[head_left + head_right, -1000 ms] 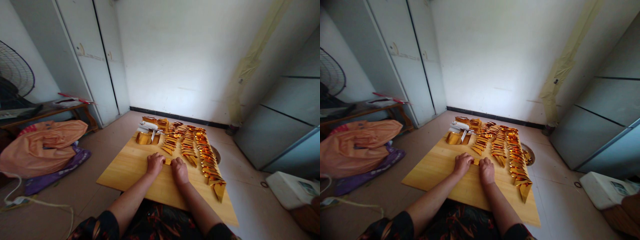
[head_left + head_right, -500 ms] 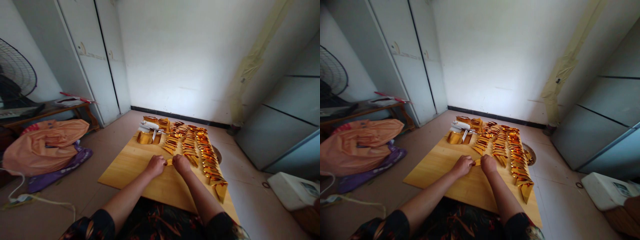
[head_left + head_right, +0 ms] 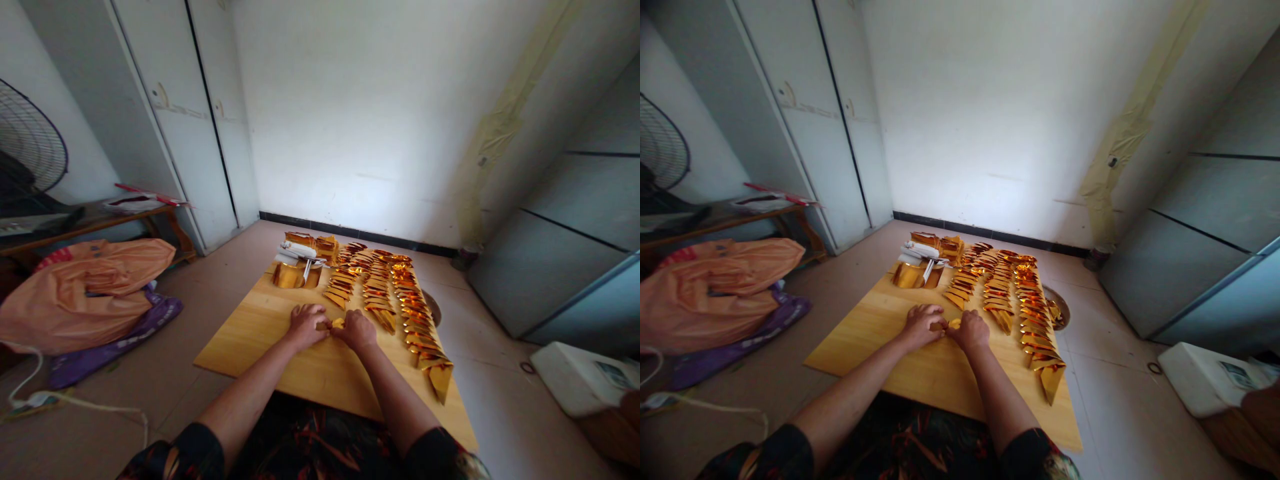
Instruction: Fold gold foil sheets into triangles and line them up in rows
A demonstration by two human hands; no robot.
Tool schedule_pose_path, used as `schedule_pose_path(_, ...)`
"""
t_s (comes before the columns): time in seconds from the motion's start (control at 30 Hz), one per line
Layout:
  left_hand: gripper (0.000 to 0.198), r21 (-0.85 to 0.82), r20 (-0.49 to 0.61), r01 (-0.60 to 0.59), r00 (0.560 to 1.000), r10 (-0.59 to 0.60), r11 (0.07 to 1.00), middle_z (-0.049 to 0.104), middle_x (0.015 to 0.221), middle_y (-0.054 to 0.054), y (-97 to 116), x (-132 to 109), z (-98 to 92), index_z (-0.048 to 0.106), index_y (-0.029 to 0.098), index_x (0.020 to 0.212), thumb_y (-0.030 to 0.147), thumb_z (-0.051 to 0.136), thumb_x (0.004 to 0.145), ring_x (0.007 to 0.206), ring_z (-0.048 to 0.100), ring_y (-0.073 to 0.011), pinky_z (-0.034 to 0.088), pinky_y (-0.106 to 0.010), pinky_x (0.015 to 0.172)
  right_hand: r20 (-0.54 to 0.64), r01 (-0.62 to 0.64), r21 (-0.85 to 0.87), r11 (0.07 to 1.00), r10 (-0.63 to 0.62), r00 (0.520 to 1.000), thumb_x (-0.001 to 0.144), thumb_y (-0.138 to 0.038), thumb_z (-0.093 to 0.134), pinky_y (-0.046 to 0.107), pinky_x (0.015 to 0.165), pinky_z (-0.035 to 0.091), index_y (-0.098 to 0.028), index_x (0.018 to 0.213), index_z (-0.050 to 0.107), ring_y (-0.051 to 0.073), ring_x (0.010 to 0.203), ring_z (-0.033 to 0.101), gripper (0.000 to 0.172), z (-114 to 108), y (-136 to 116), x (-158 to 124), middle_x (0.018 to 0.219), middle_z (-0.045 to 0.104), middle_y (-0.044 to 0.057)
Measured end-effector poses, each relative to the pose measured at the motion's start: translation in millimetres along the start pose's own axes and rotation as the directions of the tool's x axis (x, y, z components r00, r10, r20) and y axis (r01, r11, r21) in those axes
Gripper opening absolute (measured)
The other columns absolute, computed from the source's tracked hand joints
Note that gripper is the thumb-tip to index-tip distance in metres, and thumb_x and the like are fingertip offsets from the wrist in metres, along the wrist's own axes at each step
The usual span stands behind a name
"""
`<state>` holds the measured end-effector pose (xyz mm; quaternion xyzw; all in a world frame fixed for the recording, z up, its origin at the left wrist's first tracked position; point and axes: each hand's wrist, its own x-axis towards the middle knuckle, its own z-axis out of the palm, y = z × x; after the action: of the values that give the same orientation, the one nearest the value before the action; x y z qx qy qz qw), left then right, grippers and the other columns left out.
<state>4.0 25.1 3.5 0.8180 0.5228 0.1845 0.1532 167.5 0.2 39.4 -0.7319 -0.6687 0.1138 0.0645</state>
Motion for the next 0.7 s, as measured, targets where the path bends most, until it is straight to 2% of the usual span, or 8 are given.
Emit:
schedule_pose_path(0.2,0.015,-0.03,0.035,0.025,0.999,-0.024,0.999,0.058,0.123,0.003,2,0,-1.6,0.072,0.037,0.084,0.034,0.071,0.069,0.118,0.046,-0.0234,0.022,-0.046,0.106,0.033,0.016,0.052,0.999,-0.017,0.999,0.072,-0.038,0.069,0.024,0.065,0.041,-0.015,0.095,0.065,0.02,0.087,0.063,0.033,-1,8,4,0.101,0.065,0.011)
schedule_pose_path(0.4,0.015,-0.048,0.049,0.034,0.998,-0.032,0.998,0.058,0.124,0.002,4,-1,-3.8,0.072,0.035,0.084,0.033,0.071,0.07,0.119,0.045,-0.0237,0.022,-0.046,0.106,0.039,0.006,0.167,0.986,-0.013,0.999,0.068,-0.018,0.067,0.02,0.06,0.036,-0.016,0.08,0.067,0.015,0.076,0.061,0.012,-1,20,13,0.085,0.068,0.005)
schedule_pose_path(0.7,0.015,-0.021,0.024,0.022,0.999,-0.021,1.0,0.06,0.122,0.003,1,1,-0.4,0.073,0.037,0.083,0.034,0.072,0.069,0.117,0.048,-0.0225,0.026,-0.041,0.104,0.014,-0.026,0.227,0.973,0.023,1.0,0.067,-0.004,0.057,0.018,0.057,0.036,-0.016,0.073,0.068,0.012,0.069,0.06,0.017,4,37,21,0.074,0.069,0.003)
